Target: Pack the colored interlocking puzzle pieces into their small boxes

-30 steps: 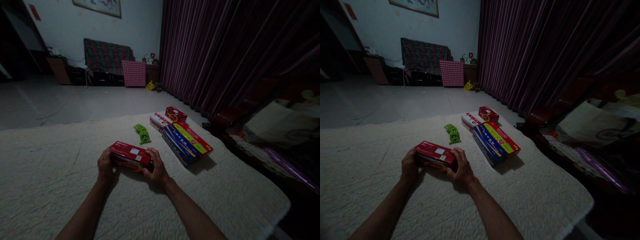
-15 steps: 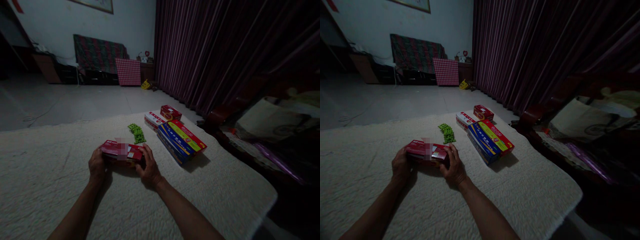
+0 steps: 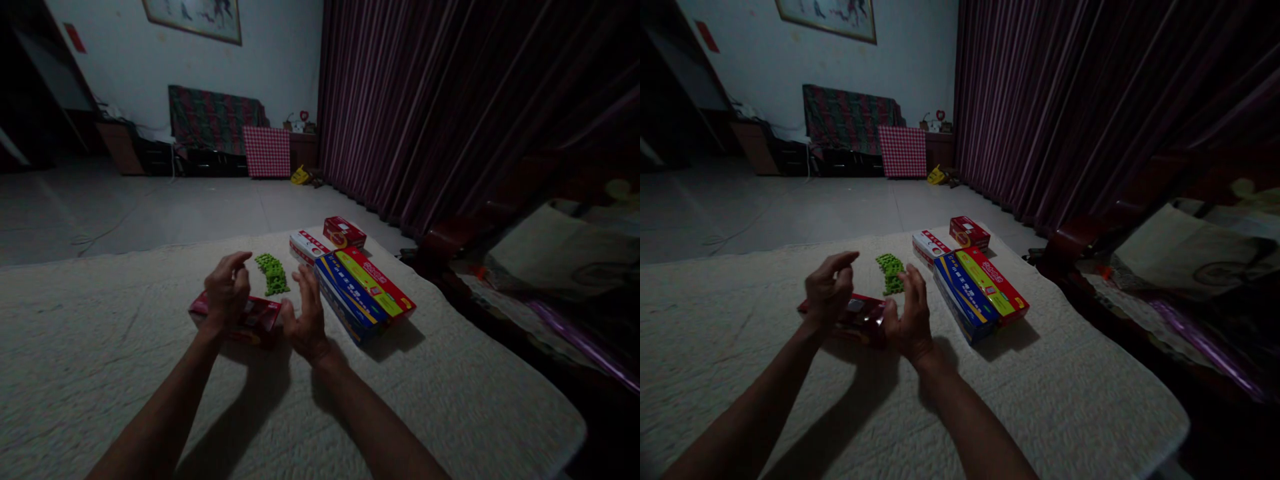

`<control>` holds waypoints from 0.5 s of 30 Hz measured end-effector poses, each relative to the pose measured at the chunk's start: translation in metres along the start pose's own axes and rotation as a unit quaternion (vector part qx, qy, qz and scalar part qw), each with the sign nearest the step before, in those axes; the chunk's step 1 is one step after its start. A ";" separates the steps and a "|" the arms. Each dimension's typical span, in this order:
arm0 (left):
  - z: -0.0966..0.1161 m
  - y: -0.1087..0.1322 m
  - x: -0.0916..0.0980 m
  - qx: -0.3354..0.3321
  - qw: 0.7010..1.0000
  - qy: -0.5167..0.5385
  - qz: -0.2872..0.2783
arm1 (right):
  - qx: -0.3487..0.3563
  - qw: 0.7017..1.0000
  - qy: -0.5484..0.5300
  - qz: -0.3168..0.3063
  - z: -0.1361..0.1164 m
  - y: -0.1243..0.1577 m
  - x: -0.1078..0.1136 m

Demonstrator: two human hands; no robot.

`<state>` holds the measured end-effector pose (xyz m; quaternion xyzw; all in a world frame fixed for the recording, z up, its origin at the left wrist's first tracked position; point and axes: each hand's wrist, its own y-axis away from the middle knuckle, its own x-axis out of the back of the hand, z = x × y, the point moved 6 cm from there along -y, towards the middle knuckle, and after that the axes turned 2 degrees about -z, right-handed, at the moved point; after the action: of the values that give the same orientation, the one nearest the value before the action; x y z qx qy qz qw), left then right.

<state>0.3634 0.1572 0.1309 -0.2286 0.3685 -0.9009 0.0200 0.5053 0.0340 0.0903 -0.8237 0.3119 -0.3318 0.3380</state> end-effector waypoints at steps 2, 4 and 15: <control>0.024 -0.021 -0.044 -0.016 0.994 -0.034 -0.106 | -0.054 0.997 0.053 -0.003 0.024 -0.039 0.008; 0.037 -0.040 -0.091 -0.010 0.970 -0.105 -0.220 | -0.137 0.974 0.157 -0.092 0.061 -0.076 0.007; 0.049 -0.067 -0.235 -0.100 0.878 -0.228 -0.410 | -0.281 0.874 0.341 -0.202 0.216 -0.149 0.041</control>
<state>0.6035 0.2221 0.1127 -0.5587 0.3153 -0.7100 -0.2904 0.7357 0.1654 0.0988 -0.7649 0.3149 -0.5512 -0.1089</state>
